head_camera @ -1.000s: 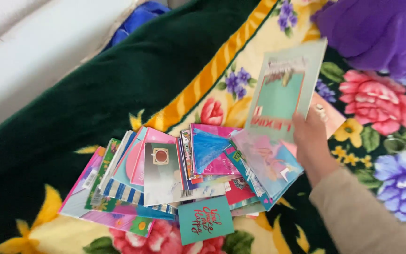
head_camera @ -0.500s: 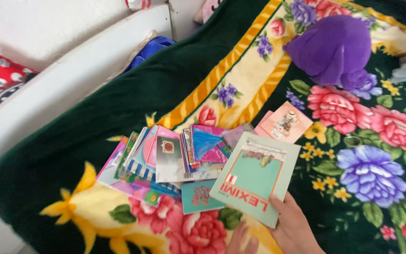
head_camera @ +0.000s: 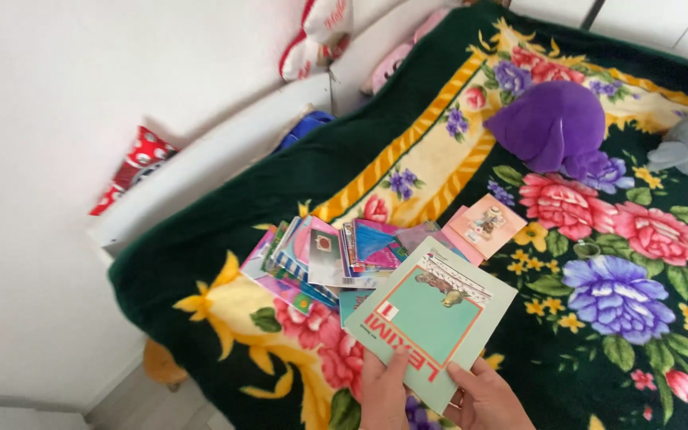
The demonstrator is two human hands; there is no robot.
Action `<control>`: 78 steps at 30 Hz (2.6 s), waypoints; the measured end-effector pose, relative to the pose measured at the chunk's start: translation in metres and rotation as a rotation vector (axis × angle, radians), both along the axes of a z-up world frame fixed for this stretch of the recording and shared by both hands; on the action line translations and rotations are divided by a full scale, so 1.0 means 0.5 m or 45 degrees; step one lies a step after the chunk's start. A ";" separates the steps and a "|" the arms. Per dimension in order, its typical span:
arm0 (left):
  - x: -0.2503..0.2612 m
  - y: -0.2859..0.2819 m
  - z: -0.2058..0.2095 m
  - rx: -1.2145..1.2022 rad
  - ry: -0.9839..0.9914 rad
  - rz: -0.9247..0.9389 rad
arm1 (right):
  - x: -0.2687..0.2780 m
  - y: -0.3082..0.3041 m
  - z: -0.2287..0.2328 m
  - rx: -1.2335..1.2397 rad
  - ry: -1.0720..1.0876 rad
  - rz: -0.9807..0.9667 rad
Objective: The person repeatedly picks up books and notebooks from a bed and places them one by one into a growing stack on the floor. The person handles each item individually, turning them over briefly before adding them to the pile.
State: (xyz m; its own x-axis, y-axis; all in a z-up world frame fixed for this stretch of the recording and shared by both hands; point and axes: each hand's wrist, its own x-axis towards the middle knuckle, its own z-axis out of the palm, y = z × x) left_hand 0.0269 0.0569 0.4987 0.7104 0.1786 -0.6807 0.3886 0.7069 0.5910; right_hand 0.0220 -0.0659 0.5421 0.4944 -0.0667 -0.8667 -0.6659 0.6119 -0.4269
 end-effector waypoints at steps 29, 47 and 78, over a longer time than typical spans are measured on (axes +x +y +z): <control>-0.510 0.009 0.417 1.001 -0.837 -0.052 | -0.308 -0.276 0.204 -0.187 -0.585 0.490; -0.727 -0.058 0.494 1.447 -0.488 -0.061 | -0.290 -0.334 0.001 -0.438 -1.126 0.686; -1.371 0.309 0.555 1.167 -0.551 0.809 | -0.519 0.338 0.123 0.356 -1.455 1.625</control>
State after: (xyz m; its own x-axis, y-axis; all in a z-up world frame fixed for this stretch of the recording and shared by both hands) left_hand -0.6587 0.2113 0.7762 0.4581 0.8748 0.1578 -0.2335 -0.0528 0.9709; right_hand -0.2375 0.1032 0.6038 0.4335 0.9011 0.0133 -0.2117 0.1162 -0.9704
